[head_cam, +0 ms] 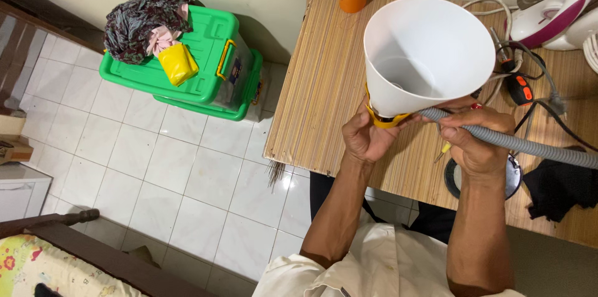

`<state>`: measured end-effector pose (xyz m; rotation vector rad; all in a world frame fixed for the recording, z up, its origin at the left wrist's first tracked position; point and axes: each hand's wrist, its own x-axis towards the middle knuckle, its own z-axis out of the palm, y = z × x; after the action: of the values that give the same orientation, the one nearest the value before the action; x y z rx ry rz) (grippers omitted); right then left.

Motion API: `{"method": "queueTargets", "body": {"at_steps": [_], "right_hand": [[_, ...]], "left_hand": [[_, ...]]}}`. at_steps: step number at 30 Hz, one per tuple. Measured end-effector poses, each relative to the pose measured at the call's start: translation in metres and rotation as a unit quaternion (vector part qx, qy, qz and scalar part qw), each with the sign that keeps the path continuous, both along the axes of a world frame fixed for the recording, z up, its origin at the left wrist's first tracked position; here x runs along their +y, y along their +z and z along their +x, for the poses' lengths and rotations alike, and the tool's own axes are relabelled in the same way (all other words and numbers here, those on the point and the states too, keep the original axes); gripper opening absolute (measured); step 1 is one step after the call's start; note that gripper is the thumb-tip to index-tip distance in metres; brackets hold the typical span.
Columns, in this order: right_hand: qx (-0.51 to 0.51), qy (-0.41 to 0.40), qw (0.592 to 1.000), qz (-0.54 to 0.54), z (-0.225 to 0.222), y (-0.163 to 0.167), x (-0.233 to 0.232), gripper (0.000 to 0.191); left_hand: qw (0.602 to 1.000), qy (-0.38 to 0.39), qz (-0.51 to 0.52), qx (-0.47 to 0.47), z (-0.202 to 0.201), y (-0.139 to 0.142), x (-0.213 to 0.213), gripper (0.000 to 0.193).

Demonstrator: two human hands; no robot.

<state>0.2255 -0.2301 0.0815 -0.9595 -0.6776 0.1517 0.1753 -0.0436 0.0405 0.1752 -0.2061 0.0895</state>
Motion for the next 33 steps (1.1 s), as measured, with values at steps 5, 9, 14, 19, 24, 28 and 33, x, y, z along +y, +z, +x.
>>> {"method": "queueTargets", "body": {"at_steps": [5, 9, 14, 19, 24, 28, 33], "right_hand": [[0.02, 0.041, 0.997, 0.059, 0.003, -0.004, 0.004, 0.01], [0.031, 0.056, 0.993, 0.098, 0.009, -0.006, 0.007, 0.009], [0.059, 0.077, 0.985, 0.139, 0.011, -0.019, 0.006, 0.007], [0.098, 0.11, 0.968, 0.203, 0.013, -0.029, 0.005, 0.005], [0.123, 0.132, 0.95, 0.254, 0.005, -0.022, 0.009, 0.005], [0.148, 0.101, 0.951, 0.253, -0.003, -0.014, 0.009, 0.006], [0.108, 0.082, 0.957, 0.257, -0.005, -0.012, 0.009, 0.007]], "left_hand": [[0.998, 0.037, 0.039, 0.022, -0.014, -0.006, 0.008, 0.091], [0.995, 0.048, 0.081, 0.035, -0.028, -0.001, 0.012, 0.097], [0.983, 0.091, 0.155, 0.038, -0.042, 0.017, 0.015, 0.103], [0.968, 0.132, 0.211, 0.037, -0.051, 0.035, 0.009, 0.103], [0.946, 0.177, 0.271, 0.027, -0.069, 0.049, -0.005, 0.1], [0.925, 0.215, 0.313, 0.011, -0.08, 0.057, -0.018, 0.099], [0.907, 0.246, 0.342, -0.011, -0.089, 0.065, -0.03, 0.094]]}}
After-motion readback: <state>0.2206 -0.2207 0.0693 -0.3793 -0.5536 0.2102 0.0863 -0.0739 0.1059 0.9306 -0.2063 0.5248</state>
